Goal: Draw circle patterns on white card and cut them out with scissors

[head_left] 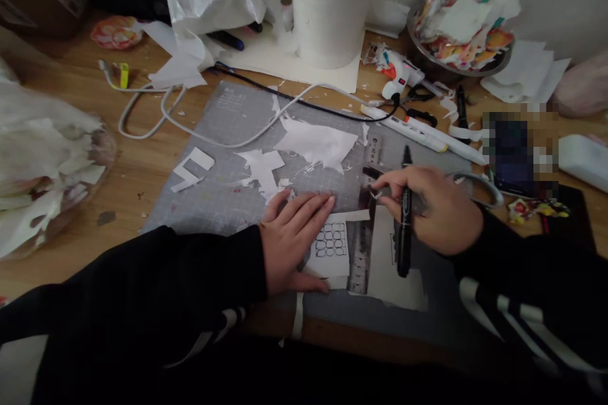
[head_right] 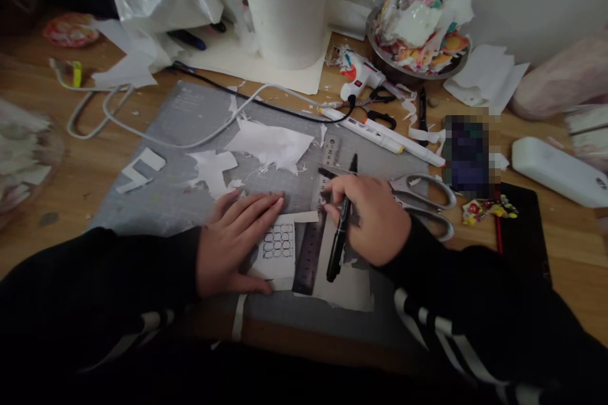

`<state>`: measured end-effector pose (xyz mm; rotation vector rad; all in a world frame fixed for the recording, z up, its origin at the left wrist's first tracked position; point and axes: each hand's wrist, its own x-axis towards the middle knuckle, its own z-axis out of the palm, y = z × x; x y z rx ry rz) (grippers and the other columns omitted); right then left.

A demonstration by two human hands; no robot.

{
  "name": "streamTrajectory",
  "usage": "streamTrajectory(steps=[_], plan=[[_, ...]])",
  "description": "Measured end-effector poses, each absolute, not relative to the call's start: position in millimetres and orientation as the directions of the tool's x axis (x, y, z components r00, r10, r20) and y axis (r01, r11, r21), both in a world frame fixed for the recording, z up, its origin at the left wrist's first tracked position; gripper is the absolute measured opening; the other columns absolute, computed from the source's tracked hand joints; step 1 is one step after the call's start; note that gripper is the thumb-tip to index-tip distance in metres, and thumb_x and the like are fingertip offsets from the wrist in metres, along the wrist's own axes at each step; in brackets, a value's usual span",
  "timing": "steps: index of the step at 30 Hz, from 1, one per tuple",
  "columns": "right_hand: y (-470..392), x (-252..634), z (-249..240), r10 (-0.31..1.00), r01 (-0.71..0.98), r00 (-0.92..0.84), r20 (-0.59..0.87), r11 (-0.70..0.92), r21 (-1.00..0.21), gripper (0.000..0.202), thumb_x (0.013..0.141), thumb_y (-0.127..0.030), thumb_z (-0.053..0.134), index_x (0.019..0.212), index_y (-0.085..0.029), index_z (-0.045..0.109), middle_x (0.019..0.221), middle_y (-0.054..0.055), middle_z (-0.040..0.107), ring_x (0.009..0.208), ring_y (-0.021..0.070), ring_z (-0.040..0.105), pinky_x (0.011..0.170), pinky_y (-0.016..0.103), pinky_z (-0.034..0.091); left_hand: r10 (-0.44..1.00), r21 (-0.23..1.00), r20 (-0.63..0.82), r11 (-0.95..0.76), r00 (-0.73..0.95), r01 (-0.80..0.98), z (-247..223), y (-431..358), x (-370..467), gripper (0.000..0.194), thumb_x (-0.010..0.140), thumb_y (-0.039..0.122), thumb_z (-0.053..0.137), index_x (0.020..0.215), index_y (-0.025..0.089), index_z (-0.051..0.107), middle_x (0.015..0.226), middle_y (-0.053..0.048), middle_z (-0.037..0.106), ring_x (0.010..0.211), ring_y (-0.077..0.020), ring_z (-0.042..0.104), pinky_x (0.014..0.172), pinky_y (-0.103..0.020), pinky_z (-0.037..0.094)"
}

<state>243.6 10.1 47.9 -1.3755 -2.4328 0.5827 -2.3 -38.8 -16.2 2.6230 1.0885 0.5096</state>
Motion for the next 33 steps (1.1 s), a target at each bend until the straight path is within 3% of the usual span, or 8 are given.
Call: streamTrajectory(steps=[4, 10, 15, 24, 30, 33], plan=[[-28, 253, 23, 0.909, 0.795, -0.396, 0.129, 0.41, -0.446, 0.013, 0.083, -0.032, 0.054, 0.081, -0.024, 0.044, 0.104, 0.01, 0.072, 0.093, 0.0251, 0.067, 0.087, 0.044, 0.042, 0.704, 0.353, 0.19, -0.699, 0.684, 0.622, -15, -38, -3, 0.107, 0.064, 0.086, 0.044, 0.143, 0.014, 0.036, 0.141, -0.017, 0.045, 0.122, -0.0354, 0.044, 0.109, -0.05, 0.014], [-44, 251, 3, 0.892, 0.815, -0.44, 0.108, 0.447, -0.369, 0.026, 0.082, -0.046, 0.058, 0.082, -0.025, 0.042, 0.125, 0.016, 0.063, 0.119, 0.0299, 0.055, 0.098, 0.051, 0.033, 0.685, 0.349, 0.18, -0.716, 0.706, 0.605, -13, -36, -3, 0.097, 0.064, 0.085, 0.047, 0.135, 0.018, 0.047, 0.142, -0.016, 0.045, 0.122, -0.0345, 0.044, 0.108, -0.05, 0.012], [-41, 250, 3, 0.907, 0.821, -0.416, 0.07, 0.407, -0.4, 0.027, 0.084, -0.048, 0.055, 0.081, -0.025, 0.04, 0.13, 0.015, 0.06, 0.125, 0.0294, 0.051, 0.1, 0.053, 0.031, 0.675, 0.34, 0.159, -0.722, 0.72, 0.602, -12, -35, -3, 0.093, 0.065, 0.084, 0.046, 0.135, 0.022, 0.047, 0.143, -0.015, 0.045, 0.123, -0.0345, 0.043, 0.107, -0.051, 0.012], [-39, 252, -1, 0.908, 0.75, -0.391, 0.153, 0.41, -0.518, 0.018, 0.085, -0.031, 0.054, 0.088, -0.026, 0.038, 0.127, 0.014, 0.062, 0.121, 0.0275, 0.055, 0.096, 0.051, 0.035, 0.65, 0.322, 0.159, -0.745, 0.743, 0.584, -10, -33, -4, 0.087, 0.073, 0.083, 0.036, 0.134, 0.022, 0.049, 0.143, -0.017, 0.044, 0.123, -0.0346, 0.043, 0.105, -0.053, 0.016], [-44, 251, -1, 0.893, 0.738, -0.422, 0.158, 0.44, -0.512, 0.04, 0.072, -0.051, 0.065, 0.091, -0.026, 0.04, 0.128, 0.013, 0.062, 0.126, 0.0331, 0.049, 0.1, 0.055, 0.029, 0.644, 0.296, 0.19, -0.757, 0.741, 0.582, -11, -34, -3, 0.07, 0.085, 0.07, 0.034, 0.134, 0.021, 0.048, 0.142, -0.017, 0.043, 0.123, -0.0331, 0.043, 0.103, -0.052, 0.019], [-44, 250, -2, 0.896, 0.743, -0.417, 0.152, 0.432, -0.511, 0.04, 0.071, -0.051, 0.066, 0.09, -0.026, 0.041, 0.128, 0.013, 0.062, 0.127, 0.0332, 0.048, 0.101, 0.056, 0.028, 0.649, 0.31, 0.176, -0.751, 0.74, 0.584, -10, -33, -4, 0.067, 0.085, 0.065, 0.04, 0.134, 0.02, 0.047, 0.142, -0.017, 0.043, 0.124, -0.0324, 0.042, 0.103, -0.051, 0.02]])
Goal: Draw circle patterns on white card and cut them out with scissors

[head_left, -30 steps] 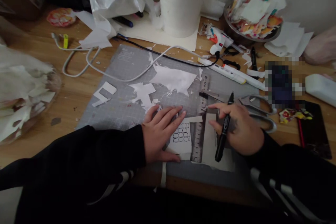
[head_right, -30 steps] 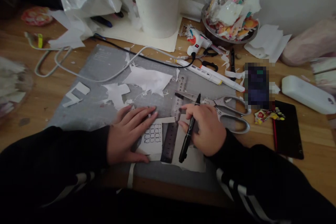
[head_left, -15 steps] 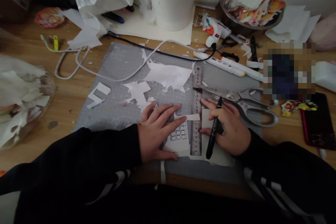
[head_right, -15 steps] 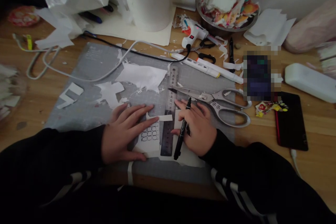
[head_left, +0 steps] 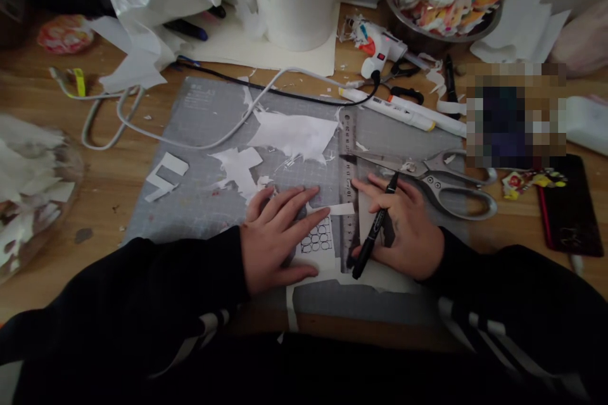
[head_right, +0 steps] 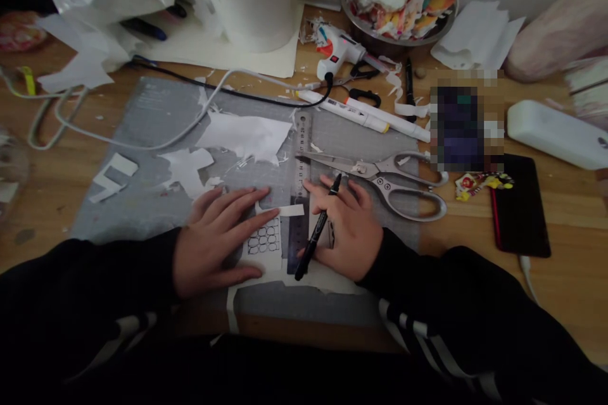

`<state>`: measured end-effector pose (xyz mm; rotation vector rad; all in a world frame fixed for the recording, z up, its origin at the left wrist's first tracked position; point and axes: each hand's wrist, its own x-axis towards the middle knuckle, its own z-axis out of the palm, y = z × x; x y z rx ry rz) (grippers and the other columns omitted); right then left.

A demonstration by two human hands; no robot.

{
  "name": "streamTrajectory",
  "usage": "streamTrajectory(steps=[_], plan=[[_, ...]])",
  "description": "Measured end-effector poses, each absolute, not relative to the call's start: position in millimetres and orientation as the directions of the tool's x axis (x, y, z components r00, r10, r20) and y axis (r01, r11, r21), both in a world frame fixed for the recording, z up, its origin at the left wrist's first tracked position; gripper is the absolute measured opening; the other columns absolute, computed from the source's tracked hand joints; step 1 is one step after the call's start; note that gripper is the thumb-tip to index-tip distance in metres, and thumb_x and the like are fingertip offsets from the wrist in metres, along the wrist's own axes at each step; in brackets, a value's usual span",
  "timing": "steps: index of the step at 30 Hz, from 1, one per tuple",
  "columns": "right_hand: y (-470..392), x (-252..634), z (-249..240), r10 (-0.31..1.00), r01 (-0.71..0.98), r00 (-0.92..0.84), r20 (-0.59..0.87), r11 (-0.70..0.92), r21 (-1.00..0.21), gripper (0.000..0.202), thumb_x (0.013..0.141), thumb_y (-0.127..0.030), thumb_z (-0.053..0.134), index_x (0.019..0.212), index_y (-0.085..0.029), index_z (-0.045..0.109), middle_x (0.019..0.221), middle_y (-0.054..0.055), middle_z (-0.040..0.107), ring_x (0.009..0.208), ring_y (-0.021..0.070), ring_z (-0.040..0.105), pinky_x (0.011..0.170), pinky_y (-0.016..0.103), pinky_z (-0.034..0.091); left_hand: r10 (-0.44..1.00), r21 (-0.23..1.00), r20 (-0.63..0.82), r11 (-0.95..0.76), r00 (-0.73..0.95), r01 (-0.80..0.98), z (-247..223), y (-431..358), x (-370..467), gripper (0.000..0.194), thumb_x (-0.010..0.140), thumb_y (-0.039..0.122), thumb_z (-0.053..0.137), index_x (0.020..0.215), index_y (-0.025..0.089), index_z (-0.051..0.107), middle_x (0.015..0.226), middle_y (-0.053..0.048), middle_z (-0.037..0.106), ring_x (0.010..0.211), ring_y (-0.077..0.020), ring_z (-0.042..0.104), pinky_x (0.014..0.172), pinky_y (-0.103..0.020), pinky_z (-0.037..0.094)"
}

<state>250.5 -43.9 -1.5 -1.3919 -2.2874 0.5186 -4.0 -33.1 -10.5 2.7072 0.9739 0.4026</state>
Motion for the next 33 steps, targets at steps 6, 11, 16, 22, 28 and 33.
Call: streamTrajectory(steps=[6, 11, 16, 22, 28, 33], plan=[[-41, 251, -4, 0.886, 0.723, -0.43, 0.17, 0.451, -0.524, 0.04, 0.077, -0.059, 0.06, 0.085, -0.025, 0.04, 0.121, 0.014, 0.066, 0.125, 0.0351, 0.05, 0.097, 0.059, 0.03, 0.643, 0.333, 0.147, -0.747, 0.752, 0.575, -7, -31, -5, 0.068, 0.081, 0.061, 0.05, 0.134, 0.019, 0.045, 0.142, -0.016, 0.043, 0.124, -0.0316, 0.042, 0.103, -0.049, 0.02], [-42, 253, -5, 0.866, 0.719, -0.477, 0.15, 0.482, -0.501, 0.036, 0.082, -0.058, 0.054, 0.084, -0.024, 0.041, 0.127, 0.013, 0.062, 0.129, 0.0336, 0.045, 0.1, 0.06, 0.027, 0.664, 0.37, 0.122, -0.72, 0.738, 0.587, -5, -29, -6, 0.065, 0.082, 0.06, 0.051, 0.133, 0.021, 0.045, 0.142, -0.015, 0.043, 0.124, -0.0311, 0.042, 0.105, -0.048, 0.018], [-42, 256, -4, 0.818, 0.697, -0.57, 0.083, 0.534, -0.477, 0.037, 0.079, -0.058, 0.058, 0.084, -0.025, 0.043, 0.127, 0.009, 0.063, 0.131, 0.0317, 0.042, 0.102, 0.057, 0.026, 0.709, 0.386, 0.123, -0.679, 0.695, 0.625, -2, -25, -8, 0.057, 0.086, 0.056, 0.047, 0.132, 0.023, 0.047, 0.144, -0.012, 0.042, 0.128, -0.0318, 0.039, 0.105, -0.051, 0.014], [-45, 253, -7, 0.839, 0.709, -0.534, 0.1, 0.509, -0.488, 0.035, 0.081, -0.057, 0.057, 0.086, -0.025, 0.044, 0.13, 0.009, 0.061, 0.134, 0.0304, 0.039, 0.106, 0.055, 0.022, 0.738, 0.41, 0.172, -0.656, 0.653, 0.634, 4, -25, -6, 0.037, 0.086, 0.033, 0.049, 0.122, 0.026, 0.056, 0.142, -0.008, 0.046, 0.128, -0.0309, 0.04, 0.107, -0.053, 0.008], [-43, 258, -7, 0.844, 0.631, -0.496, 0.204, 0.511, -0.584, 0.024, 0.089, -0.048, 0.048, 0.087, -0.026, 0.038, 0.13, 0.013, 0.06, 0.126, 0.0257, 0.05, 0.104, 0.052, 0.029, 0.658, 0.476, 0.276, -0.727, 0.701, 0.495, 11, -23, -4, 0.037, 0.085, 0.015, 0.039, 0.114, 0.024, 0.06, 0.135, -0.006, 0.054, 0.126, -0.026, 0.043, 0.107, -0.052, 0.011], [-42, 261, -2, 0.835, 0.603, -0.494, 0.243, 0.53, -0.596, 0.024, 0.088, -0.046, 0.051, 0.082, -0.026, 0.039, 0.114, 0.011, 0.07, 0.116, 0.0259, 0.058, 0.097, 0.049, 0.036, 0.505, 0.319, 0.466, -0.862, 0.727, 0.394, 17, -58, 10, 0.019, 0.09, 0.016, 0.049, 0.097, 0.021, 0.066, 0.105, 0.005, 0.071, 0.106, -0.0116, 0.057, 0.111, -0.035, 0.021]])
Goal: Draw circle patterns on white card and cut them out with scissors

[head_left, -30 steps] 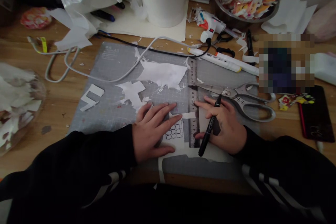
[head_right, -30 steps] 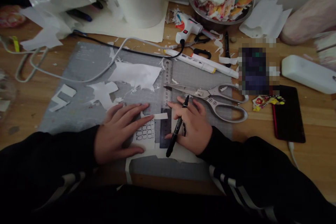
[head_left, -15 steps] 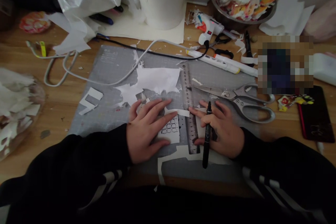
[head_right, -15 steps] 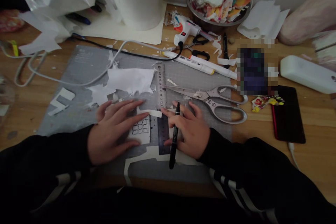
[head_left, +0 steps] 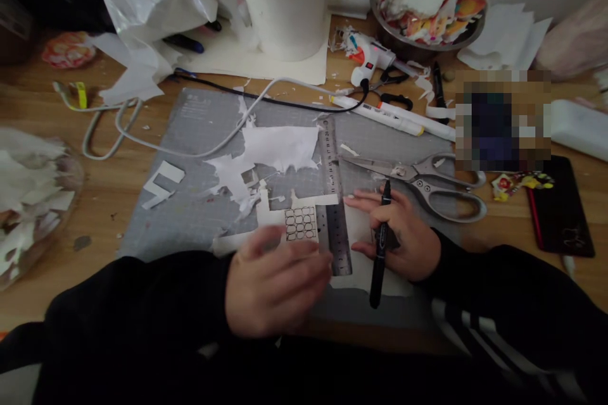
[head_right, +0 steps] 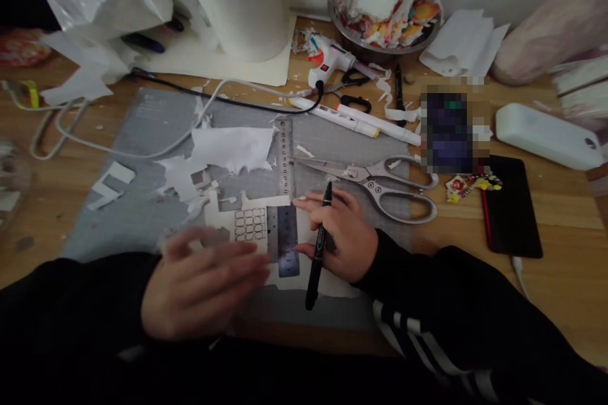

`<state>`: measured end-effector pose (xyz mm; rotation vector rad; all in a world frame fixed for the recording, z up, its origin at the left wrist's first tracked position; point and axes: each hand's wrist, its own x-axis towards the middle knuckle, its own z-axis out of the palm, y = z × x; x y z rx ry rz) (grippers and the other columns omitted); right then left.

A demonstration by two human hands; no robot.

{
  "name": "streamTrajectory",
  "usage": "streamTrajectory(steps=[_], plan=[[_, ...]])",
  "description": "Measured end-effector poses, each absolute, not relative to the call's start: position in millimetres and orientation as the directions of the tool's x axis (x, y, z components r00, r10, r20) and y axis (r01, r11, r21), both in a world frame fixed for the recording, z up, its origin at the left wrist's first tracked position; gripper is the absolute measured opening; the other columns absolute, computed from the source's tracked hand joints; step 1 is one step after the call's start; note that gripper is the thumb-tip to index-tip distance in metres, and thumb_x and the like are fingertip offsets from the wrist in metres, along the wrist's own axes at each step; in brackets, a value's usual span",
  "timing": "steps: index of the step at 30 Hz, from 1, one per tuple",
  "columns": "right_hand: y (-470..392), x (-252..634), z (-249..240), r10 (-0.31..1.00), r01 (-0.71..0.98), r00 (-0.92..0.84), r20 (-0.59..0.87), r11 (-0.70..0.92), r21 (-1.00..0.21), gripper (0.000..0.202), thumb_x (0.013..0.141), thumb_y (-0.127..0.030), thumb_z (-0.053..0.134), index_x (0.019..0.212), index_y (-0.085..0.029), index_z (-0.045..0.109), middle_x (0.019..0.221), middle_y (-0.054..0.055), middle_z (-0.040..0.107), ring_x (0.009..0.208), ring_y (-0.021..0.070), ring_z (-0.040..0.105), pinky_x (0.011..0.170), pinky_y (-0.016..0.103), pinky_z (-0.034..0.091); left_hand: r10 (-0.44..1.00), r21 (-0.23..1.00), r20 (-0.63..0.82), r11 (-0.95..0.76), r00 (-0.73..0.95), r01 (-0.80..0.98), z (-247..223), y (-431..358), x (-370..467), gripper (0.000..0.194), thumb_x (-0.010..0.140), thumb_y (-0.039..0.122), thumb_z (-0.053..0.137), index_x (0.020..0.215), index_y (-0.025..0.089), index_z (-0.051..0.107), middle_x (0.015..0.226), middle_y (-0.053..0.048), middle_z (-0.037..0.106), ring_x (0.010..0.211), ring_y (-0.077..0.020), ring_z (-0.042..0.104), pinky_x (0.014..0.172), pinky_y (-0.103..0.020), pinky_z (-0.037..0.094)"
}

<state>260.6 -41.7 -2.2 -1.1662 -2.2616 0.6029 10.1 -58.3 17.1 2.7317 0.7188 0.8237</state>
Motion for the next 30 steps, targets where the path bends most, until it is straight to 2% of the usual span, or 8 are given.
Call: streamTrajectory(steps=[4, 6, 9, 17, 21, 25, 28, 30], plan=[[-44, 258, -3, 0.812, 0.626, -0.522, 0.261, 0.573, -0.529, 0.027, 0.085, -0.047, 0.055, 0.08, -0.024, 0.042, 0.11, 0.008, 0.072, 0.116, 0.0269, 0.058, 0.098, 0.05, 0.031, 0.408, 0.199, 0.472, -0.913, 0.782, 0.356, 9, -83, 25, 0.016, 0.09, 0.019, 0.053, 0.094, 0.019, 0.069, 0.104, 0.004, 0.071, 0.101, -0.0134, 0.057, 0.094, -0.031, 0.04], [-45, 257, -6, 0.818, 0.651, -0.514, 0.257, 0.567, -0.504, 0.026, 0.084, -0.048, 0.055, 0.082, -0.024, 0.044, 0.112, 0.008, 0.071, 0.118, 0.0274, 0.056, 0.1, 0.051, 0.027, 0.405, 0.163, 0.442, -0.914, 0.8, 0.373, 5, -84, 29, 0.023, 0.092, 0.021, 0.047, 0.099, 0.017, 0.068, 0.106, 0.002, 0.07, 0.097, -0.0141, 0.058, 0.083, -0.03, 0.042], [-47, 256, -10, 0.829, 0.683, -0.51, 0.228, 0.552, -0.479, 0.026, 0.084, -0.049, 0.054, 0.085, -0.024, 0.048, 0.116, 0.007, 0.069, 0.121, 0.0277, 0.053, 0.103, 0.051, 0.025, 0.429, 0.155, 0.404, -0.902, 0.808, 0.402, 2, -79, 31, 0.028, 0.093, 0.023, 0.042, 0.101, 0.017, 0.068, 0.109, 0.001, 0.07, 0.095, -0.0148, 0.057, 0.078, -0.031, 0.042], [-46, 256, -6, 0.834, 0.682, -0.527, 0.164, 0.53, -0.503, 0.024, 0.085, -0.048, 0.054, 0.088, -0.026, 0.046, 0.126, 0.008, 0.064, 0.124, 0.0298, 0.05, 0.102, 0.054, 0.031, 0.499, 0.221, 0.374, -0.867, 0.782, 0.447, 0, -76, 29, 0.028, 0.092, 0.02, 0.043, 0.109, 0.017, 0.064, 0.103, 0.001, 0.071, 0.104, -0.0162, 0.057, 0.09, -0.034, 0.039], [-43, 260, -6, 0.854, 0.62, -0.472, 0.22, 0.499, -0.605, 0.018, 0.088, -0.039, 0.05, 0.097, -0.024, 0.047, 0.116, 0.011, 0.069, 0.119, 0.0271, 0.057, 0.099, 0.053, 0.035, 0.521, 0.262, 0.378, -0.853, 0.765, 0.451, -1, -74, 31, 0.028, 0.092, 0.023, 0.042, 0.107, 0.015, 0.065, 0.103, 0.0, 0.072, 0.106, -0.0184, 0.058, 0.094, -0.037, 0.038], [-40, 263, -2, 0.862, 0.599, -0.426, 0.273, 0.495, -0.629, 0.024, 0.09, -0.025, 0.044, 0.114, -0.023, 0.046, 0.1, 0.009, 0.072, 0.114, 0.0241, 0.061, 0.095, 0.05, 0.041, 0.499, 0.228, 0.398, -0.867, 0.77, 0.444, -1, -73, 32, 0.029, 0.09, 0.023, 0.044, 0.107, 0.014, 0.066, 0.111, -0.001, 0.07, 0.107, -0.0181, 0.058, 0.098, -0.037, 0.036], [-43, 265, 8, 0.837, 0.566, -0.45, 0.311, 0.537, -0.626, 0.02, 0.093, -0.02, 0.038, 0.109, -0.025, 0.049, 0.097, 0.005, 0.073, 0.102, 0.0213, 0.066, 0.094, 0.046, 0.045, 0.489, 0.197, 0.398, -0.872, 0.776, 0.449, 0, -73, 31, 0.029, 0.09, 0.023, 0.045, 0.107, 0.014, 0.066, 0.114, -0.002, 0.069, 0.108, -0.0189, 0.058, 0.103, -0.038, 0.033], [-46, 266, 15, 0.81, 0.513, -0.457, 0.368, 0.578, -0.634, 0.02, 0.095, -0.027, 0.035, 0.105, -0.024, 0.052, 0.092, 0.004, 0.073, 0.09, 0.0193, 0.069, 0.087, 0.039, 0.05, 0.493, 0.193, 0.393, -0.869, 0.776, 0.455, 1, -75, 31, 0.028, 0.09, 0.022, 0.046, 0.107, 0.014, 0.067, 0.114, -0.002, 0.069, 0.108, -0.0192, 0.058, 0.108, -0.038, 0.03]])
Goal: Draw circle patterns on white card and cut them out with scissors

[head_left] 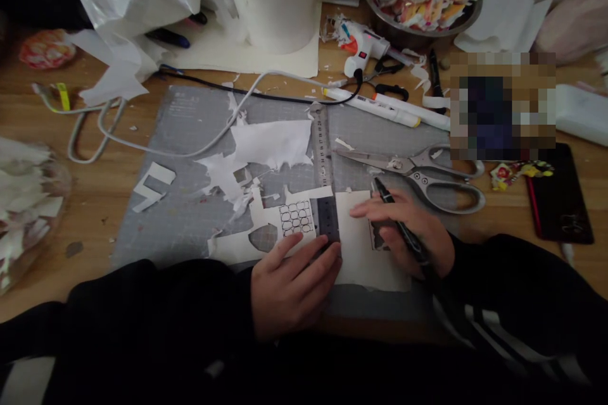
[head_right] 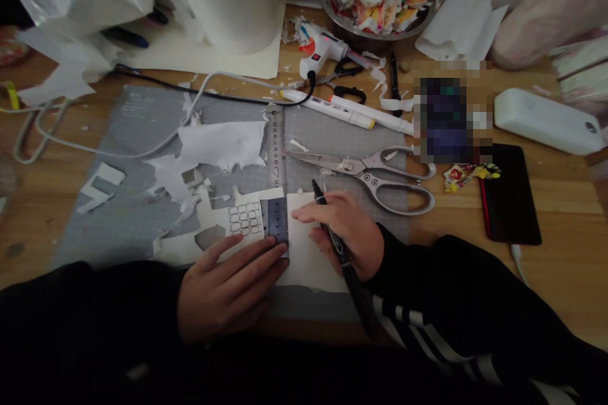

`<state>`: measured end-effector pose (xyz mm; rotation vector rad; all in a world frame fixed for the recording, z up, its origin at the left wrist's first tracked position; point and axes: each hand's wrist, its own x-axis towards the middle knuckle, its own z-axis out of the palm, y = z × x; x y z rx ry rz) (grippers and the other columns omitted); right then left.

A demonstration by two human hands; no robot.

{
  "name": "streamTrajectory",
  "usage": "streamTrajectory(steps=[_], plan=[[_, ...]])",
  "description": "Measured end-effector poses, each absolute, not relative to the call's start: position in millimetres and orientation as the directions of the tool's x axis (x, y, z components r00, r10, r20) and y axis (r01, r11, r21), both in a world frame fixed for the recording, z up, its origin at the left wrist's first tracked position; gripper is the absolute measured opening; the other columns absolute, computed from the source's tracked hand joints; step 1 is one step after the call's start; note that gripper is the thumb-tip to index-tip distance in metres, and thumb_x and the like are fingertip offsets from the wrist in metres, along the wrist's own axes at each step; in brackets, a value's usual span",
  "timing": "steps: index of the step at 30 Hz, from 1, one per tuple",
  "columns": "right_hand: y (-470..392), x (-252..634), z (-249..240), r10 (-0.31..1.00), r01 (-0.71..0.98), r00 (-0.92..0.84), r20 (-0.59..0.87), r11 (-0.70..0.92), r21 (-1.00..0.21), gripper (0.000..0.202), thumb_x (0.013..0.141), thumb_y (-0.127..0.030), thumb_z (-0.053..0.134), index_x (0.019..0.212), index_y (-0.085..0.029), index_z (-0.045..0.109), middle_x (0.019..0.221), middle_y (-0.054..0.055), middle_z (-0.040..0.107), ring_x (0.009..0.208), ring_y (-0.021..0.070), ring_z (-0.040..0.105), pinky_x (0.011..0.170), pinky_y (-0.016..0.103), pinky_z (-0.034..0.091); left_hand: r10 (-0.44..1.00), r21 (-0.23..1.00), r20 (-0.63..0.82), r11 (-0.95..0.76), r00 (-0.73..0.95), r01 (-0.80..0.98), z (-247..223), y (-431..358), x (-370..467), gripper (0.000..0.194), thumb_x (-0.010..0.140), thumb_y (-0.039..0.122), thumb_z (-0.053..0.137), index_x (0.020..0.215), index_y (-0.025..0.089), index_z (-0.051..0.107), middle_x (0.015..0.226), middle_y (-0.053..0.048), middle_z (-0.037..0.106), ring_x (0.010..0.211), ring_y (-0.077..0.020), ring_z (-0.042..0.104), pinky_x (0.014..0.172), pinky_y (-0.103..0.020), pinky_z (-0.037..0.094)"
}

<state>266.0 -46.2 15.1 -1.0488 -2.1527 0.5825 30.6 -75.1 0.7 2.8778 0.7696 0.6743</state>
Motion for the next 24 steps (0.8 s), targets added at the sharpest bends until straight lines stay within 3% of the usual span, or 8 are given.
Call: streamTrajectory(steps=[2, 5, 11, 15, 19, 24], plan=[[-50, 266, 22, 0.825, 0.492, -0.454, 0.337, 0.547, -0.677, 0.025, 0.096, -0.037, 0.035, 0.104, -0.024, 0.055, 0.08, 0.002, 0.069, 0.078, 0.0161, 0.067, 0.072, 0.029, 0.053, 0.508, 0.2, 0.349, -0.861, 0.787, 0.467, 2, -78, 30, 0.028, 0.09, 0.021, 0.047, 0.109, 0.014, 0.066, 0.114, -0.001, 0.069, 0.11, -0.0198, 0.057, 0.11, -0.038, 0.028], [-55, 261, 25, 0.834, 0.442, -0.457, 0.31, 0.515, -0.734, 0.028, 0.097, -0.037, 0.035, 0.099, -0.023, 0.059, 0.067, -0.001, 0.062, 0.062, 0.0116, 0.062, 0.056, 0.022, 0.05, 0.52, 0.167, 0.294, -0.854, 0.802, 0.493, 4, -82, 29, 0.028, 0.091, 0.019, 0.048, 0.113, 0.014, 0.064, 0.113, 0.0, 0.068, 0.113, -0.0205, 0.056, 0.111, -0.038, 0.027], [-53, 251, 19, 0.845, 0.453, -0.462, 0.27, 0.486, -0.747, 0.034, 0.097, -0.04, 0.034, 0.092, -0.018, 0.06, 0.07, 0.001, 0.063, 0.061, 0.0098, 0.06, 0.055, 0.021, 0.048, 0.517, 0.093, 0.31, -0.852, 0.798, 0.515, 7, -88, 34, 0.024, 0.091, 0.015, 0.05, 0.109, 0.021, 0.066, 0.109, 0.0, 0.07, 0.108, -0.0209, 0.062, 0.11, -0.039, 0.027], [-59, 248, 21, 0.844, 0.463, -0.477, 0.246, 0.479, -0.746, 0.037, 0.098, -0.039, 0.031, 0.076, -0.021, 0.055, 0.06, -0.002, 0.061, 0.056, 0.0086, 0.059, 0.053, 0.019, 0.046, 0.552, 0.139, 0.295, -0.833, 0.78, 0.536, 7, -86, 36, 0.023, 0.089, 0.015, 0.052, 0.107, 0.022, 0.066, 0.113, -0.003, 0.069, 0.111, -0.0215, 0.061, 0.105, -0.038, 0.033], [-71, 245, 17, 0.889, 0.491, -0.377, 0.261, 0.431, -0.757, 0.034, 0.097, -0.036, 0.031, 0.077, -0.023, 0.055, 0.058, -0.003, 0.062, 0.052, 0.0094, 0.059, 0.052, 0.021, 0.046, 0.607, 0.216, 0.297, -0.794, 0.737, 0.568, 5, -82, 34, 0.025, 0.089, 0.02, 0.05, 0.108, 0.026, 0.064, 0.123, -0.005, 0.064, 0.117, -0.0203, 0.056, 0.1, -0.037, 0.037], [-71, 248, 9, 0.88, 0.526, -0.365, 0.303, 0.463, -0.714, 0.026, 0.096, -0.035, 0.034, 0.085, -0.023, 0.054, 0.062, -0.001, 0.065, 0.054, 0.0122, 0.063, 0.052, 0.023, 0.049, 0.664, 0.228, 0.215, -0.748, 0.716, 0.624, 3, -81, 31, 0.036, 0.087, 0.035, 0.047, 0.122, 0.032, 0.058, 0.133, -0.009, 0.057, 0.128, -0.0211, 0.046, 0.108, -0.04, 0.023]])
